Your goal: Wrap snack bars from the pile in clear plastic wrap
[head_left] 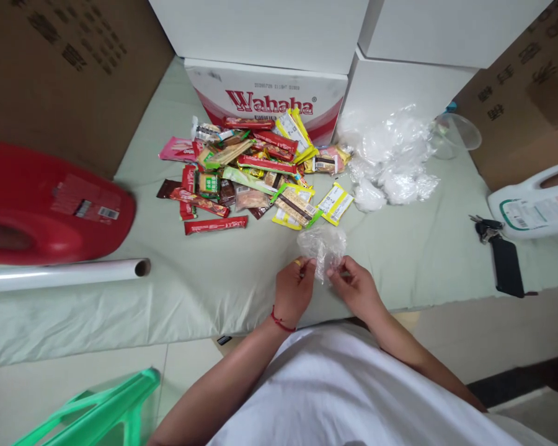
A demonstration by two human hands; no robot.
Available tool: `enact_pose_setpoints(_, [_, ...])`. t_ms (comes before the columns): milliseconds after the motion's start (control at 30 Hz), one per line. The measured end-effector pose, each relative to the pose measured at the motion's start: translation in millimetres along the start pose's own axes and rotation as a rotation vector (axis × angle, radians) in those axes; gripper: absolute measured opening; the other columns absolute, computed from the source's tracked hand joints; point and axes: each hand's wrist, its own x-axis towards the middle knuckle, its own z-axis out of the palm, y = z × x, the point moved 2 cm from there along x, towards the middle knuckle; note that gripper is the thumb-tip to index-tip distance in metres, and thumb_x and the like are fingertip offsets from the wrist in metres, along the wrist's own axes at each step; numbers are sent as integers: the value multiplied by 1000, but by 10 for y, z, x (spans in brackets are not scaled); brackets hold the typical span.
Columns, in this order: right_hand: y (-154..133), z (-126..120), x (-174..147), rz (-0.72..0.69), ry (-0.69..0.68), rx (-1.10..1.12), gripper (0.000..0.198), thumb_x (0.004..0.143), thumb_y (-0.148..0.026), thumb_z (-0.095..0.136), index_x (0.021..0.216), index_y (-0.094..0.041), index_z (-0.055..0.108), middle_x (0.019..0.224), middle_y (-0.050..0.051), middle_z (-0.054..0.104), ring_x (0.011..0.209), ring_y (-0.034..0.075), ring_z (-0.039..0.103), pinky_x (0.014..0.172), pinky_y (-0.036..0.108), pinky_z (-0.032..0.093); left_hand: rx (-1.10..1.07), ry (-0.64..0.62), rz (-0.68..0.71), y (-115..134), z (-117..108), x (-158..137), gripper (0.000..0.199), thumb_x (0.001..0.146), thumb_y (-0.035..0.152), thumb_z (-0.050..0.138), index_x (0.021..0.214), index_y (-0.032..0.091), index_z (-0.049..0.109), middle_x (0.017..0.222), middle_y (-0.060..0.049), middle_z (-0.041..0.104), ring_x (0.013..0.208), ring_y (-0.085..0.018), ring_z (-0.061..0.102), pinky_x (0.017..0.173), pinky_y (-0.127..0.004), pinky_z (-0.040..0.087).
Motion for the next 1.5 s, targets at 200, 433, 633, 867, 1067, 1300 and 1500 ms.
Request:
enact_pose_setpoints(200, [-17, -277, 150, 185, -74, 142, 48, 73, -63, 87, 75, -21, 63, 63, -4, 53, 57, 11, 43, 54, 26, 37, -173, -164, -155, -102, -78, 106, 40, 88, 55, 67, 66, 22, 60, 64, 0, 61, 58, -13, 50, 56, -26, 38])
enact_pose_setpoints(433, [-57, -456, 207, 297, -28, 294, 49, 61, -54, 98, 81, -19, 71, 62, -4, 53, 55, 9, 41, 48, 23, 32, -538, -225, -356, -108, -148, 158, 56, 68, 66, 85, 67, 19, 55, 70, 0, 64, 55, -7, 51, 47, -19, 34])
enact_pose_setpoints(633, [28, -455, 198, 268, -23, 308, 47, 64, -55, 97, 82, -19, 73, 64, -4, 54, 56, 9, 42, 48, 22, 34, -582, -286, -465, -52, -182, 139, 63, 68, 78, 80, 81, 19, 61, 77, -2, 69, 59, -11, 61, 41, -19, 35])
enact_pose_setpoints(867, [29, -518, 181, 279, -42, 315, 47, 64, -55, 97, 82, -21, 71, 64, -4, 53, 54, 8, 39, 47, 23, 31, -569, -265, -381, -66, -139, 122, 48, 71, 59, 88, 81, 18, 63, 74, 1, 66, 65, -10, 61, 54, -20, 42])
enact_pose_setpoints(1067, [27, -506, 198, 276, -28, 328, 48, 63, -54, 98, 83, -19, 71, 62, -4, 52, 56, 9, 40, 49, 23, 31, -822, -210, -327, -75, -91, 109, 44, 72, 48, 92, 74, 20, 58, 79, 3, 64, 83, -13, 67, 80, -26, 56])
enact_pose_setpoints(1300, [58, -552, 178, 172, 97, 271, 44, 69, -57, 92, 81, -21, 69, 63, -4, 49, 56, 11, 39, 50, 25, 29, -877, -217, -365, 2, -202, 130, 47, 76, 50, 89, 80, 23, 52, 123, -6, 75, 113, -26, 73, 85, -39, 62])
enact_pose_setpoints(1500, [-95, -354, -45, -161, 149, -69, 26, 92, -51, 75, 89, -25, 72, 70, -1, 54, 63, 15, 45, 60, 29, 37, -774, -125, -292, -33, -97, 104, 48, 79, 55, 85, 81, 25, 47, 110, -3, 73, 97, -19, 70, 78, -32, 58])
